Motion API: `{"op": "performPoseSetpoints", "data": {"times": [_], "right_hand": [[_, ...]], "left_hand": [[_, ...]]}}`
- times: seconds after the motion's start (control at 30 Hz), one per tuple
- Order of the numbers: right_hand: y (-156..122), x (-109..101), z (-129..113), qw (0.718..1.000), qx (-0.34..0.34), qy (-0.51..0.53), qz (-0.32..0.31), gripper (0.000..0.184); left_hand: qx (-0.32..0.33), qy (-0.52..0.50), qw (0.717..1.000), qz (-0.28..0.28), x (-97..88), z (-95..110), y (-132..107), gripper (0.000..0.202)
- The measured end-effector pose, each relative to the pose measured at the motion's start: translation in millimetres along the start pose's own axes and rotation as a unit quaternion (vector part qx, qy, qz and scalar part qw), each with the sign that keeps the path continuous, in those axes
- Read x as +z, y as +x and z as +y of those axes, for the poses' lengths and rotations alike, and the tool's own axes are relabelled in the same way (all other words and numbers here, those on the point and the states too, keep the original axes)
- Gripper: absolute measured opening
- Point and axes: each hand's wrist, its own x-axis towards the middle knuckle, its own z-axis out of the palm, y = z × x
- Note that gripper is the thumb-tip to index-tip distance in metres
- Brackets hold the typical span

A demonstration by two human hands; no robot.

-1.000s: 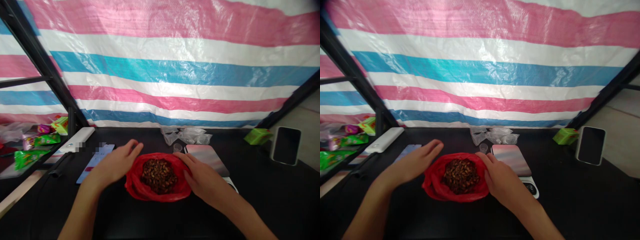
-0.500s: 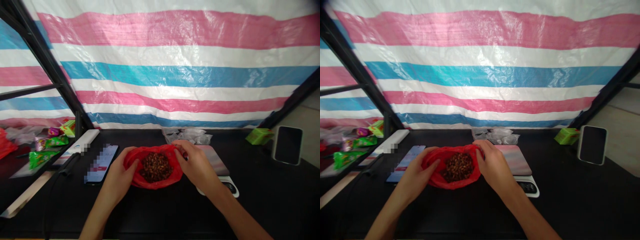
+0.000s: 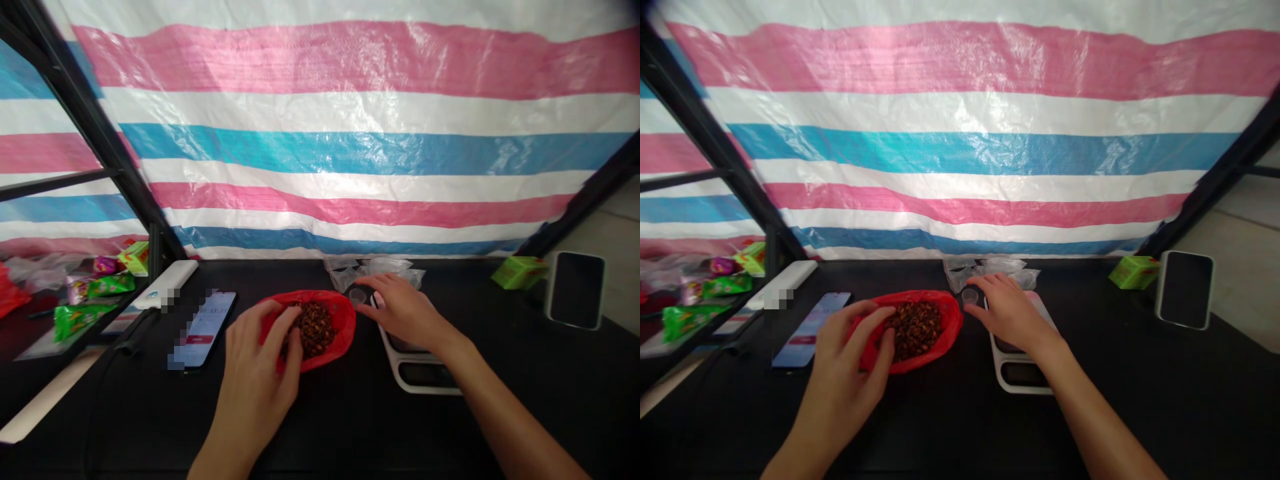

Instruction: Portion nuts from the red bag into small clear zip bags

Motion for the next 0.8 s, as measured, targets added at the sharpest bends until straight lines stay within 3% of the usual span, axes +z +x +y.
{"op": "performPoseSetpoints", "data": {"times": [0.1,0.23,0.3,0.43,0.5,0.6,0.7,0.77,0.8], "right_hand": [[5.3,11.9,4.2,0.999,-0.026,-0.017,-0.043,0.048],[10.5,24.1,4.9,0.999,-0.03,0.021,-0.036,0.047],[11.7,19.2,9.6,0.996,-0.023,0.083,0.003,0.049],[17.6,-9.8,34.8,0.977,-0.004,0.136,0.167,0.047],[23.0,-24.1,51.1,0.978,0.01,0.109,0.176,0.041],[30.3,-31.8,69.4,0.993,0.043,0.045,0.099,0.041],[33.2,-22.6,77.0,0.995,0.068,-0.05,0.051,0.039],[33.0,-14.0,79.5,0.989,0.077,-0.114,0.052,0.038],[32.5,-10.9,80.7,0.987,0.077,-0.133,0.054,0.034]], "left_hand": [[0.032,-0.061,0.996,-0.058,2.6,9.0,15.6,0.026],[0.078,-0.078,0.989,-0.096,7.2,11.3,44.2,0.022],[0.102,-0.075,0.987,-0.102,7.6,14.6,59.9,0.022],[0.11,-0.08,0.985,-0.109,9.1,13.6,91.6,0.021],[0.073,-0.061,0.988,-0.119,12.4,-0.2,106.6,0.022],[-0.007,-0.045,0.978,-0.204,25.1,-39.1,122.3,0.025],[-0.055,-0.158,0.922,-0.349,48.1,-83.4,122.5,0.029],[-0.106,-0.277,0.866,-0.402,64.9,-104.8,113.8,0.036],[-0.136,-0.324,0.847,-0.4,72.3,-111.6,108.0,0.038]]}}
